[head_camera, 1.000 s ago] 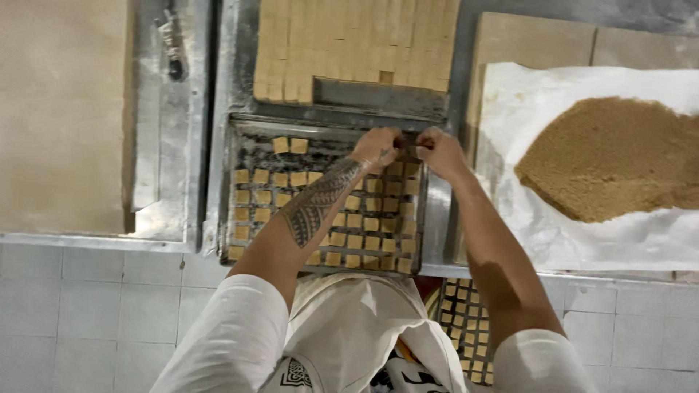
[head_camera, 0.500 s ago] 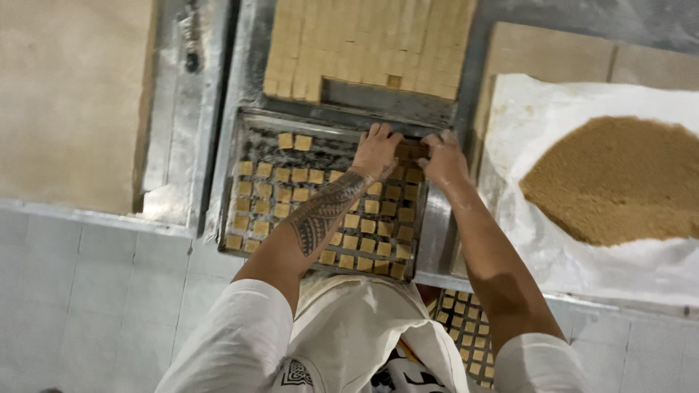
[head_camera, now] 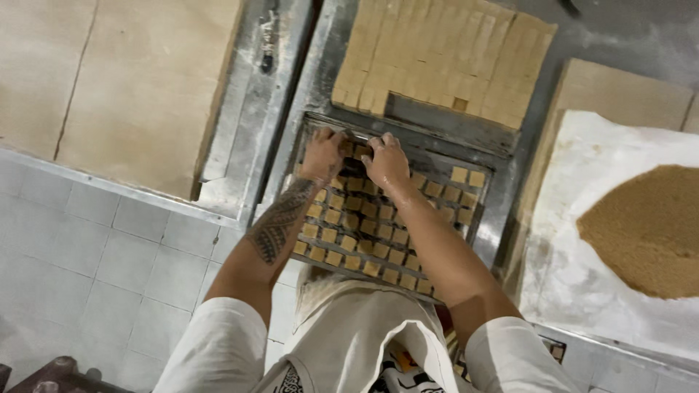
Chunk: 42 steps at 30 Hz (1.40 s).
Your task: The person places small dough cubes onto a metal baking tray by hand, picking them up from a larger slab of dough and arranging them in rows.
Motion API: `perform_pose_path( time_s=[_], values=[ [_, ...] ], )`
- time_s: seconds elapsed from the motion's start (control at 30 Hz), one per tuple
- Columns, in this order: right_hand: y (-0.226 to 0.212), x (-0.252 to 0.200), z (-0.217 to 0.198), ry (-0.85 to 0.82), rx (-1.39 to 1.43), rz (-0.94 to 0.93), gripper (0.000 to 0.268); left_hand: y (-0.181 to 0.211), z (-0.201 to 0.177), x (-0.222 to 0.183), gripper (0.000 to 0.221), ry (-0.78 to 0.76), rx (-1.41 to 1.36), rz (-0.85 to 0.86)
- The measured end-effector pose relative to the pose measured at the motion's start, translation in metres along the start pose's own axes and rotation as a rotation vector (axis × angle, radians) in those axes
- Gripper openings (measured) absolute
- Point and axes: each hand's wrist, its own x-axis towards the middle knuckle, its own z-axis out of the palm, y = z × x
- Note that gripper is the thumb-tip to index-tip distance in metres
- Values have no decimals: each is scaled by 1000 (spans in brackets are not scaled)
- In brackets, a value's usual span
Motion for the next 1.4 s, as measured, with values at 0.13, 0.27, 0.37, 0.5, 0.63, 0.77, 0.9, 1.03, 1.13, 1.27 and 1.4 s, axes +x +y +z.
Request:
perform_pose_path(
  time_s=[0.13, 0.27, 0.37, 0.5, 0.63, 0.77, 0.9, 1.03, 1.13, 1.27, 1.4],
  values=[
    [-11, 12, 13, 12, 2, 73, 26, -14, 17, 9, 37, -22, -8, -53],
    [-17, 13, 14, 7, 66, 83, 17, -29, 25, 15, 33, -26, -13, 0],
    [-20, 4, 0, -37, 265, 189, 17, -30, 20, 21, 17, -137, -126, 88],
    [-3, -13, -41, -19, 439, 257, 31, 1, 13, 34, 19, -39, -406, 197],
    [48, -37, -93, 6, 310, 186, 28, 71, 32, 58, 17, -310, -308, 16],
    [91, -44, -112, -157, 148, 225, 26, 121, 61, 75, 21, -552, -187, 104],
    [125, -43, -102, -193, 174, 292, 28, 140, 81, 87, 34, -531, -171, 152],
    [142, -45, -89, -126, 142, 288, 34, 135, 81, 87, 43, -453, -213, 211],
    [145, -57, -81, -143, 57, 252, 46, 133, 82, 73, 48, -411, -34, 290],
    [137, -61, -83, -152, -48, 176, 45, 130, 77, 72, 43, -389, 103, 277],
    [135, -66, -86, -133, -88, 180, 46, 135, 82, 64, 42, -374, 139, 247]
  ],
)
